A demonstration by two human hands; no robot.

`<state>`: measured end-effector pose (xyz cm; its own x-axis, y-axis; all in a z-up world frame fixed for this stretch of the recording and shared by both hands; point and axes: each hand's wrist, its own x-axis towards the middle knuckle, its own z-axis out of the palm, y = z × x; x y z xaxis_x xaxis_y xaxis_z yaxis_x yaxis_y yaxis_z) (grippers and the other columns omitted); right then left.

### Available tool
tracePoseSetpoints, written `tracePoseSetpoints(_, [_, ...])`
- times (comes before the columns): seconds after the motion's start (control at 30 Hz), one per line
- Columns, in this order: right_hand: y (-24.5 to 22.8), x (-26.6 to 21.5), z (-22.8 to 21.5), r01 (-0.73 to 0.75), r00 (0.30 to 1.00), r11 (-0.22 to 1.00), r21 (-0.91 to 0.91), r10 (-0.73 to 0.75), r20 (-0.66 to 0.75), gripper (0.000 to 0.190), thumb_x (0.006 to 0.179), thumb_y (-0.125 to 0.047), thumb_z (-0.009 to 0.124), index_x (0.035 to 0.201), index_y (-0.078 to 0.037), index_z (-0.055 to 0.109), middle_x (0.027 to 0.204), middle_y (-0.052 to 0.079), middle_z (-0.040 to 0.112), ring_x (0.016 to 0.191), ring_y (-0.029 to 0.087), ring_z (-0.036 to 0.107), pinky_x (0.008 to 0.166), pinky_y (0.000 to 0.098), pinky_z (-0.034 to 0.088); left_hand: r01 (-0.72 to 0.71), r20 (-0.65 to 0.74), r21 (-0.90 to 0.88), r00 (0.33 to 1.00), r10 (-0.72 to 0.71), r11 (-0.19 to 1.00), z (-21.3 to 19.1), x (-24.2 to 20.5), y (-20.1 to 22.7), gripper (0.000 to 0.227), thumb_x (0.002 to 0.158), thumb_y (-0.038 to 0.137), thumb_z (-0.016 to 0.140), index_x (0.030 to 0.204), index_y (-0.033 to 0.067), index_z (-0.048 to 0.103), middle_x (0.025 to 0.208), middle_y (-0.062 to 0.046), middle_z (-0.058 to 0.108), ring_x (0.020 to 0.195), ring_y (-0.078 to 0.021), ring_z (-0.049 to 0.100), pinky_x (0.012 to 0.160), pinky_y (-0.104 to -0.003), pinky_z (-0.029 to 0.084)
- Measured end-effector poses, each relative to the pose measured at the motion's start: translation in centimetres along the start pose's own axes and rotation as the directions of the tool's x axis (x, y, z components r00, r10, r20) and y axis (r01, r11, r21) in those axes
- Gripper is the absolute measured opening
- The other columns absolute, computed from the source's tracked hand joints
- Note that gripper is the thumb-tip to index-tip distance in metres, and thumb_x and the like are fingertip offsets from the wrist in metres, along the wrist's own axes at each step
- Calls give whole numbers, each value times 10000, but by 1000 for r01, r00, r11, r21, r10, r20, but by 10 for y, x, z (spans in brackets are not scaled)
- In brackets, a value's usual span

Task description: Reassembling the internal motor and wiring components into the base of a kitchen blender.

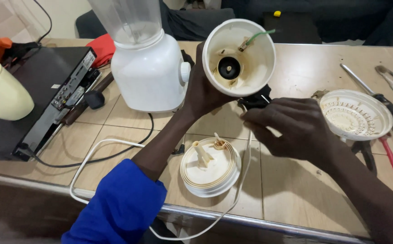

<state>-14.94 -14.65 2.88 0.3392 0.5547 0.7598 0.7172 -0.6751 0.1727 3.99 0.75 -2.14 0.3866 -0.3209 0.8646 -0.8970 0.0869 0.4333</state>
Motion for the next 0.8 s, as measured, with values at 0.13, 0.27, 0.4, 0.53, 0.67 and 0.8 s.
tracePoseSetpoints(0.13, [20, -13, -10, -83, 991, 994, -74, 74, -115, 42, 976, 18, 717, 986, -14, 742, 672, 48, 671, 550, 144, 623, 527, 312, 476, 0, 23, 15, 1000, 0, 1000, 0, -1, 2, 988, 759, 318, 936, 1489, 115, 302, 1416, -143, 534, 1284, -331, 619, 1041, -439, 559])
tracePoseSetpoints(0.27, [37, -33, -24, -220, 958, 953, -209, 171, -230, 65, 1088, 48, 759, 1104, -15, 751, 717, 36, 650, 613, 144, 616, 596, 327, 479, 24, 35, -2, 999, -24, 1000, 1, -2, 7, 952, 739, 264, 945, 1437, 107, 318, 1365, -147, 551, 1225, -322, 629, 980, -440, 567])
tracePoseSetpoints(0.4, [50, -42, -36, -316, 930, 881, -353, 213, -300, 127, 1194, -61, 695, 1135, 32, 758, 685, 27, 585, 613, 178, 591, 626, 330, 392, 34, 5, 28, 999, -34, 999, 3, -3, -1, 1012, 648, 342, 991, 1392, 82, 356, 1317, -186, 594, 1208, -343, 633, 1024, -475, 542])
tracePoseSetpoints(0.53, [55, -34, -58, -249, 942, 882, -400, 125, -311, 183, 1223, -45, 669, 1112, 85, 734, 806, 122, 712, 692, 242, 696, 633, 359, 445, 106, -7, 13, 994, -106, 994, 4, -3, -6, 977, 632, 363, 996, 1370, 80, 422, 1306, -160, 626, 1205, -303, 637, 1037, -444, 529])
tracePoseSetpoints(0.67, [57, -31, -73, -301, 911, 896, -327, 168, -377, 222, 1254, 44, 598, 1110, 178, 701, 932, 239, 708, 729, 295, 735, 649, 343, 442, 282, -53, 40, 959, -280, 959, 6, -4, -11, 911, 593, 412, 1004, 1321, 78, 571, 1281, -100, 698, 1196, -211, 645, 1065, -375, 498])
tracePoseSetpoints(0.8, [61, -41, -92, -410, 849, 882, -233, 276, -450, 219, 1238, -10, 581, 1123, 143, 687, 910, 213, 669, 673, 252, 706, 601, 315, 459, 377, -2, 62, 926, -377, 924, 4, -7, -17, 885, 632, 402, 989, 1353, 76, 592, 1323, -84, 692, 1246, -194, 607, 1133, -366, 400])
